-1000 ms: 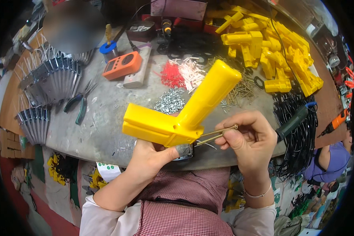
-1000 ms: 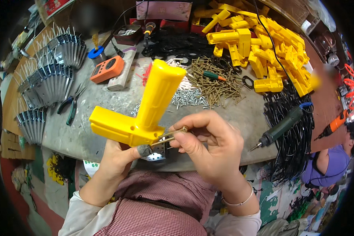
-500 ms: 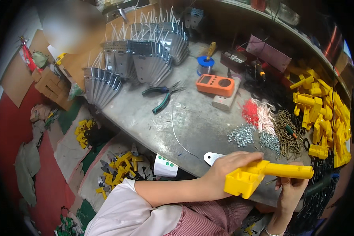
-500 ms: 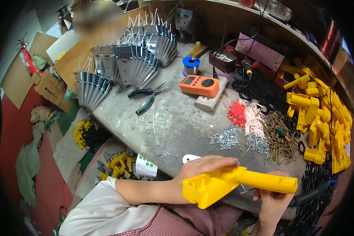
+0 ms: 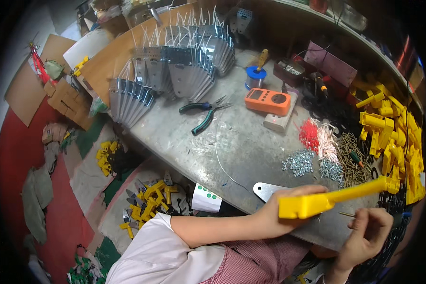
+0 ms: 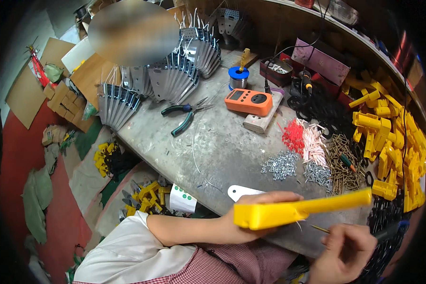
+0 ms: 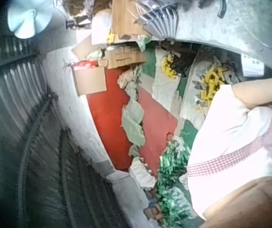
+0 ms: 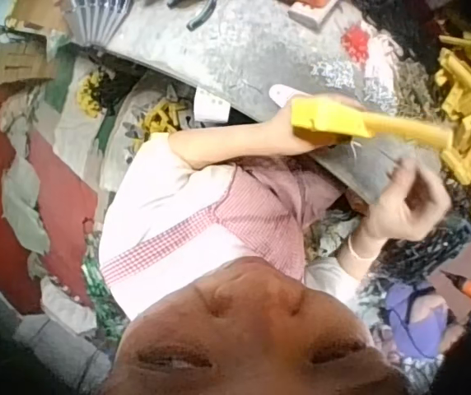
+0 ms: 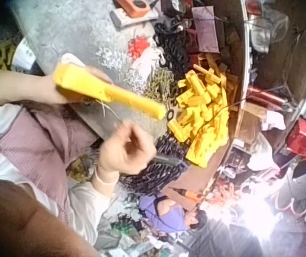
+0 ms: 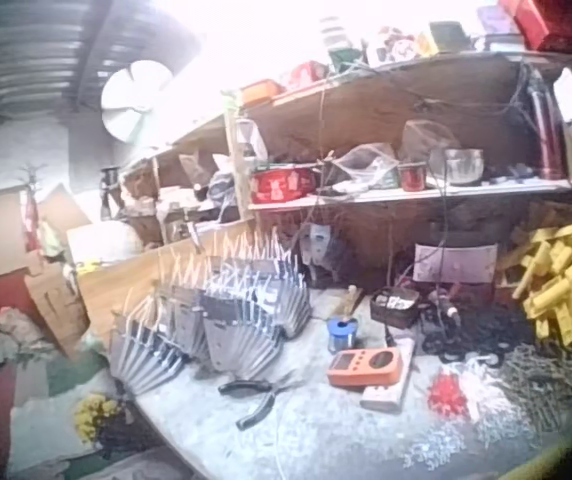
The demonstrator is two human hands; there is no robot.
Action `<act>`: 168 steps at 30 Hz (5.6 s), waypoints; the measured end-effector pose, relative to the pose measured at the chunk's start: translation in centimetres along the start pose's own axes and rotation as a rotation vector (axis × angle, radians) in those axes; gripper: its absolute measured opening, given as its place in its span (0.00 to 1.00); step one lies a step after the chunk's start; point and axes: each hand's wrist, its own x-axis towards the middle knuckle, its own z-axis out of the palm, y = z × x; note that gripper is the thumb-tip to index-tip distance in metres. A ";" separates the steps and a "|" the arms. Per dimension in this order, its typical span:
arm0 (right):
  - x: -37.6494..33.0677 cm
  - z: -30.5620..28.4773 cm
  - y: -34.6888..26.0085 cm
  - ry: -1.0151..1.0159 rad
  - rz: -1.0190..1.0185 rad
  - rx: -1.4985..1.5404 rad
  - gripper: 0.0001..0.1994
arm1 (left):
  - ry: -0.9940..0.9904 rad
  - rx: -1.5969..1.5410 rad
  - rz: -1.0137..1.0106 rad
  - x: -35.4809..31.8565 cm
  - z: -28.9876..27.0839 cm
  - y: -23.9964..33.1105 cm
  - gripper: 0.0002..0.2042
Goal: Assembling a yellow handheld electronic device, including screwing components together and soldering wires.
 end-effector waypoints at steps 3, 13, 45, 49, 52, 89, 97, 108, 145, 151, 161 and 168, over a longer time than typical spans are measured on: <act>-0.2 2.0 -1.4 -0.060 -0.201 -0.001 0.05 | 0.001 0.052 -0.034 0.1 0.4 0.3 0.29; -0.5 3.2 -1.1 -0.005 0.232 0.441 0.13 | -0.017 0.654 0.511 1.2 -0.3 0.6 0.24; 2.0 -1.6 6.2 -1.016 -0.152 -0.582 0.24 | -0.419 0.863 -0.020 2.0 -1.7 -2.5 0.35; 1.4 -1.2 6.4 -1.006 -0.160 -0.555 0.23 | -0.416 0.881 -0.017 2.1 -1.6 -2.3 0.35; 1.4 -1.4 6.5 -1.044 -0.118 -0.494 0.22 | -0.430 0.864 -0.003 2.2 -1.5 -2.1 0.34; -0.4 -12.4 16.3 0.290 0.662 -0.838 0.43 | -0.776 0.943 0.265 4.9 -0.3 -2.5 0.51; 1.1 -8.9 10.0 0.341 0.634 0.872 0.32 | -0.716 0.867 0.290 5.1 0.1 -3.5 0.54; 1.4 -4.6 9.5 0.201 0.657 1.516 0.28 | -0.677 0.851 0.282 5.0 0.2 -3.5 0.52; -0.8 -2.8 12.6 0.431 0.584 1.441 0.19 | -0.670 1.682 0.289 7.6 -7.7 -1.7 0.07; -1.3 -3.1 13.5 0.363 0.569 1.321 0.20 | -0.598 1.700 0.171 8.4 -8.5 -2.6 0.07; -0.8 -3.2 12.9 0.360 0.597 1.379 0.19 | -0.693 1.705 0.204 8.6 -8.0 -2.3 0.07; -0.8 -2.9 12.5 0.388 0.591 1.351 0.18 | -0.272 1.026 0.077 4.5 -5.0 -1.3 0.08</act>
